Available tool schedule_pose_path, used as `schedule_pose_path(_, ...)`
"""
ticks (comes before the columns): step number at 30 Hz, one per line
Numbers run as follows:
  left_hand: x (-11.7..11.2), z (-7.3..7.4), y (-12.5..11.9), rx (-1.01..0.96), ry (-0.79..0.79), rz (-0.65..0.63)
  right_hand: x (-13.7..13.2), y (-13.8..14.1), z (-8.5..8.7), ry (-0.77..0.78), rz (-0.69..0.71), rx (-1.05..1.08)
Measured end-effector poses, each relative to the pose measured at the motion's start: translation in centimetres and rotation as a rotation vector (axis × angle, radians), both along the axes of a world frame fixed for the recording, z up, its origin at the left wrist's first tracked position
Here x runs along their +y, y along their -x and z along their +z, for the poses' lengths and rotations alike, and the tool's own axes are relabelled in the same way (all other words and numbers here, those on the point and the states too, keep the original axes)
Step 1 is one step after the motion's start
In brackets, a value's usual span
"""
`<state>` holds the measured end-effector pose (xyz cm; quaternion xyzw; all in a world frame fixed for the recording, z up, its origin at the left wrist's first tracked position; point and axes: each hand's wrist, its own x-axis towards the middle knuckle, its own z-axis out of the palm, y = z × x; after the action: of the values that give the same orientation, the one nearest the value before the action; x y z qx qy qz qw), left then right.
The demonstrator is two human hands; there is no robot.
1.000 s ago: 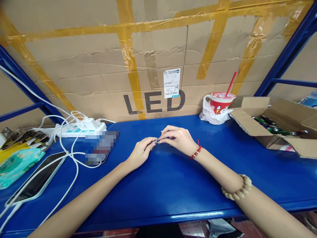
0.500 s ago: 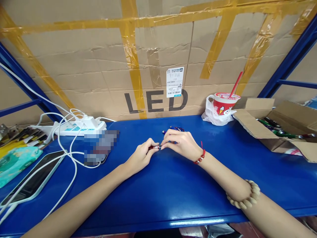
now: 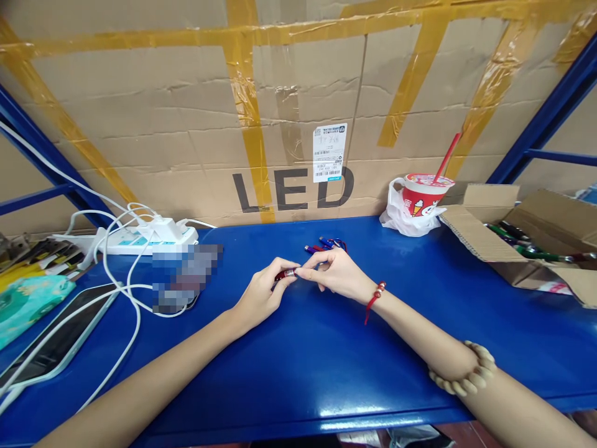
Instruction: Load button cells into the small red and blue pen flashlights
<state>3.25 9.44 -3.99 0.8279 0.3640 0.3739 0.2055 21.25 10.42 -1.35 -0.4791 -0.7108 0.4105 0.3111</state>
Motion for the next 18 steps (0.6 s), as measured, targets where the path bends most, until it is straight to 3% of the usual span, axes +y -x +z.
schedule_pose_path(7, -0.1, 0.6, -0.4, 0.091, 0.050, 0.065, 0.4, -0.3, 0.3, -0.088, 0.010, -0.032)
schedule_pose_path(11, -0.1, 0.6, -0.4, 0.069, 0.070, 0.114, 0.9, -1.4, 0.7, -0.256, -0.121, -0.087)
schedule_pose_path(15, 0.2, 0.4, -0.2, 0.004, 0.139, 0.172, 1.5, -3.0, 1.1, -0.557, -0.382, -0.420)
schedule_pose_path(18, 0.5, 0.3, -0.2, -0.046, 0.178, 0.185, 2.0, -3.9, 1.2, -0.574, -0.387, -0.624)
